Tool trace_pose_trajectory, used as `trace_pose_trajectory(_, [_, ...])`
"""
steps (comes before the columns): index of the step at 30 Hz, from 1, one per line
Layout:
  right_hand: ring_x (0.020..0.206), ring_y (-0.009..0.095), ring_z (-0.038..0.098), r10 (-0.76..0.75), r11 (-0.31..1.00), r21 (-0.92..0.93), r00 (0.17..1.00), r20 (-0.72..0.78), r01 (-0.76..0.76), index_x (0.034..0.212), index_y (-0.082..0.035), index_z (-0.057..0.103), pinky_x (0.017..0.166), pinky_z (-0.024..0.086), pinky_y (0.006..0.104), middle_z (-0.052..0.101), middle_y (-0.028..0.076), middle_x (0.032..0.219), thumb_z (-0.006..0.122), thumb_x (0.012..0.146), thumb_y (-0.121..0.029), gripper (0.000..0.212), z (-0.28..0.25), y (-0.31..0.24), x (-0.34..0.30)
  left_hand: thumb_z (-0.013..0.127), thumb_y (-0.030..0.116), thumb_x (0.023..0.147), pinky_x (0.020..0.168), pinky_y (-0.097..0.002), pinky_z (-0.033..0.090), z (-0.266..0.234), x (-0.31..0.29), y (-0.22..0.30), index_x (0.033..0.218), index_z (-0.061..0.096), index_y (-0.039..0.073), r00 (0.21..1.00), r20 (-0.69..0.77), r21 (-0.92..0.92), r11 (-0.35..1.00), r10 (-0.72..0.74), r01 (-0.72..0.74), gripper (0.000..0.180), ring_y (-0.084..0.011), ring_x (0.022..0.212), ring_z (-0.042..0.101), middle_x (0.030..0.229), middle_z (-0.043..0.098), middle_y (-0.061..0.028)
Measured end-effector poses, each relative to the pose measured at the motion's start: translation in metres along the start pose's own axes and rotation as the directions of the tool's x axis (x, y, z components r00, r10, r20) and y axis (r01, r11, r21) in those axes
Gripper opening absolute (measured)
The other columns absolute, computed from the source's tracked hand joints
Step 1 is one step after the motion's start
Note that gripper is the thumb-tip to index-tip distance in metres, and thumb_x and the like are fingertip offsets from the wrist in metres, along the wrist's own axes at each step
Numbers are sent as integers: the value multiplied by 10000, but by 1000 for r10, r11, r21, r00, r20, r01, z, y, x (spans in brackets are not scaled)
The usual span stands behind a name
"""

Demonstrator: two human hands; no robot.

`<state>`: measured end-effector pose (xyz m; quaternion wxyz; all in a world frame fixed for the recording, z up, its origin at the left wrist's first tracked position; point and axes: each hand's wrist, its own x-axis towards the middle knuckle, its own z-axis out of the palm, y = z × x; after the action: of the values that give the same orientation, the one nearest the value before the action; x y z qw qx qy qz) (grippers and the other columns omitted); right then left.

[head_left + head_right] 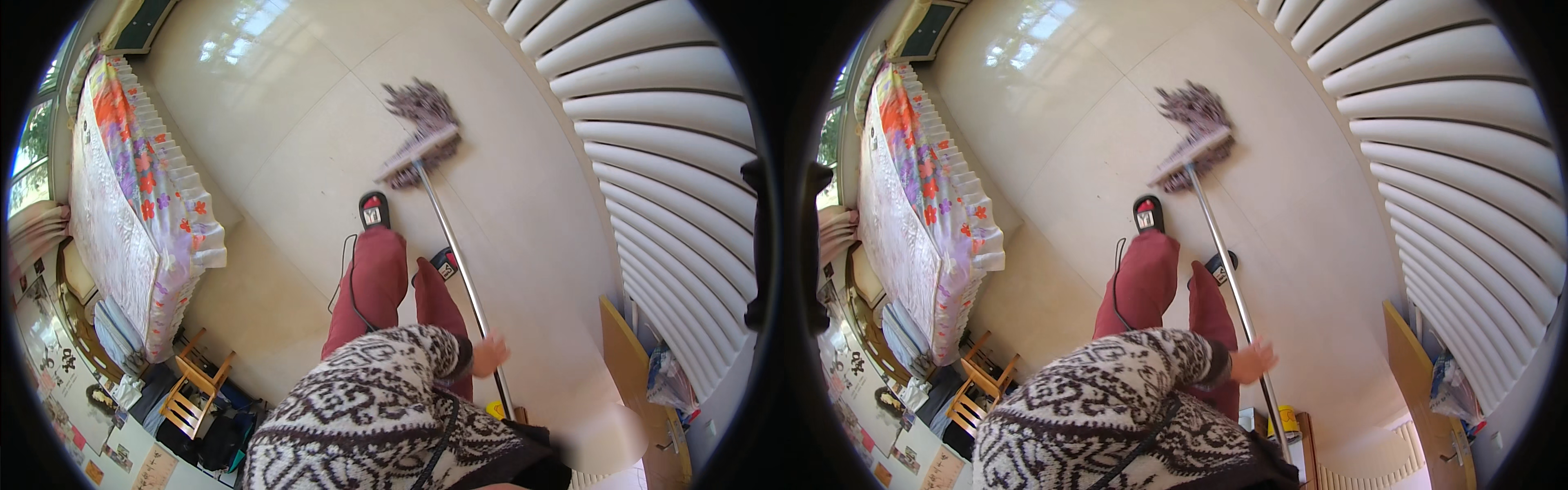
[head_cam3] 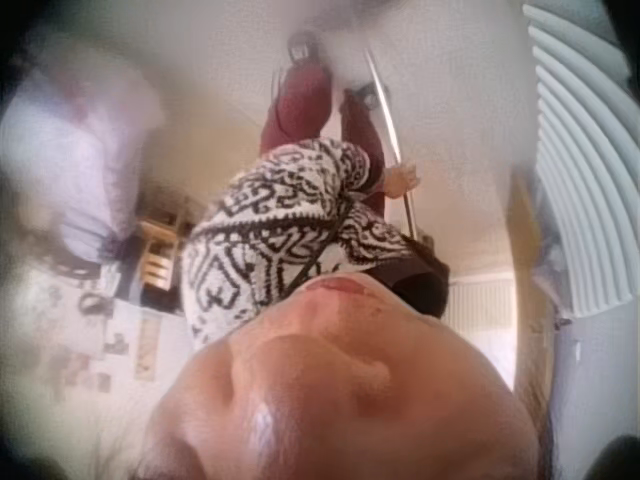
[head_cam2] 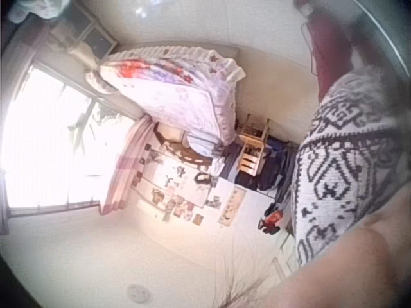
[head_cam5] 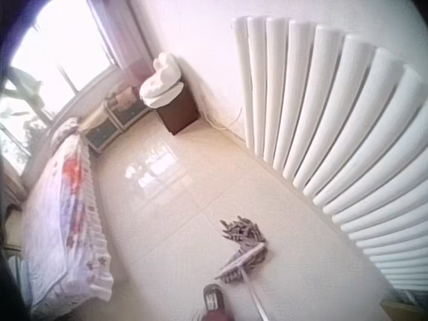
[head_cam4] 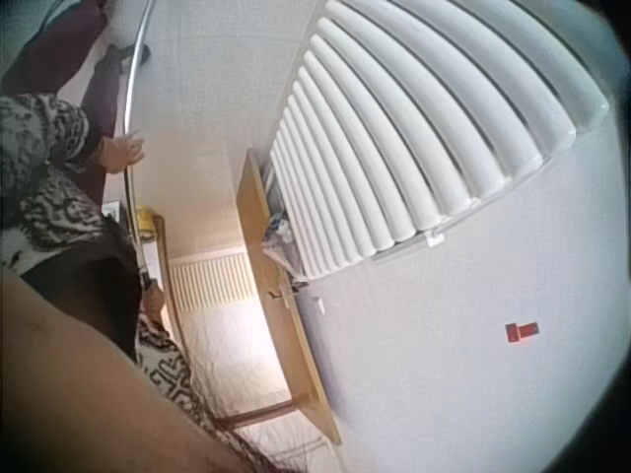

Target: The person wipes a cluttered desk with a pink cloth, moving items such as a yellow tape dispenser, a white box, and a black device. Then the person mops the tiled floor with a long-handled mop, covering areas near a bed, radiator, and doorway.

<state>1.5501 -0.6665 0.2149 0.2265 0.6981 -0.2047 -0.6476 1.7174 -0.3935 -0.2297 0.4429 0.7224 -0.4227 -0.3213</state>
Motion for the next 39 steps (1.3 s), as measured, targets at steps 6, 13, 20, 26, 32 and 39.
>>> trace_pose_trajectory(6, [842,251,562,-216,863,486,971,106,139,976,-8,582,785,460,383,590,123,931,532,920,-252,256,127,114,-114,623,206,691,733,-442,448,23,47,77,823,639,101,829,373,-289,901,417,-324,169,-268,782,624,797,647,-55])
trace_pose_trajectory(13, [685,300,538,138,976,176,990,-28,-131,950,-18,582,737,437,438,531,127,618,501,908,-392,385,-72,-85,14,625,190,731,753,-487,431,-60,29,-103,832,651,125,996,-77,-80,995,46,-52,123,-272,845,629,835,659,-79])
trace_pose_trajectory(20, [738,434,614,-353,861,156,789,-503,485,970,-39,554,633,493,482,620,231,750,706,739,-168,305,-286,-376,136,613,247,786,999,-643,289,-207,-68,-346,943,669,154,850,-216,225,823,-481,522,191,-217,1036,570,973,641,-23])
trace_pose_trajectory(26, [814,465,589,-627,665,97,625,-464,740,1060,-19,514,688,476,497,607,270,830,565,744,-80,326,-388,-660,160,618,249,801,953,-568,392,-318,-247,-483,1265,513,162,439,-385,137,420,-812,897,484,-262,1350,320,1396,412,-61])
trace_pose_trajectory(32, [772,472,602,-752,566,112,568,-335,817,940,30,484,697,482,527,613,293,773,553,738,-67,235,-387,-842,144,609,186,826,1047,-472,347,-317,-393,-502,1231,521,140,278,-543,103,265,-793,959,417,-256,1364,295,1373,438,-51])
trace_pose_trajectory(39, [757,455,611,-827,533,-129,483,-287,836,950,15,484,689,485,524,613,284,770,559,755,-74,227,-356,-808,143,527,136,879,1073,-513,309,-248,-449,-492,1191,555,131,311,-344,-131,374,-886,918,314,-277,1370,295,1369,453,-35])
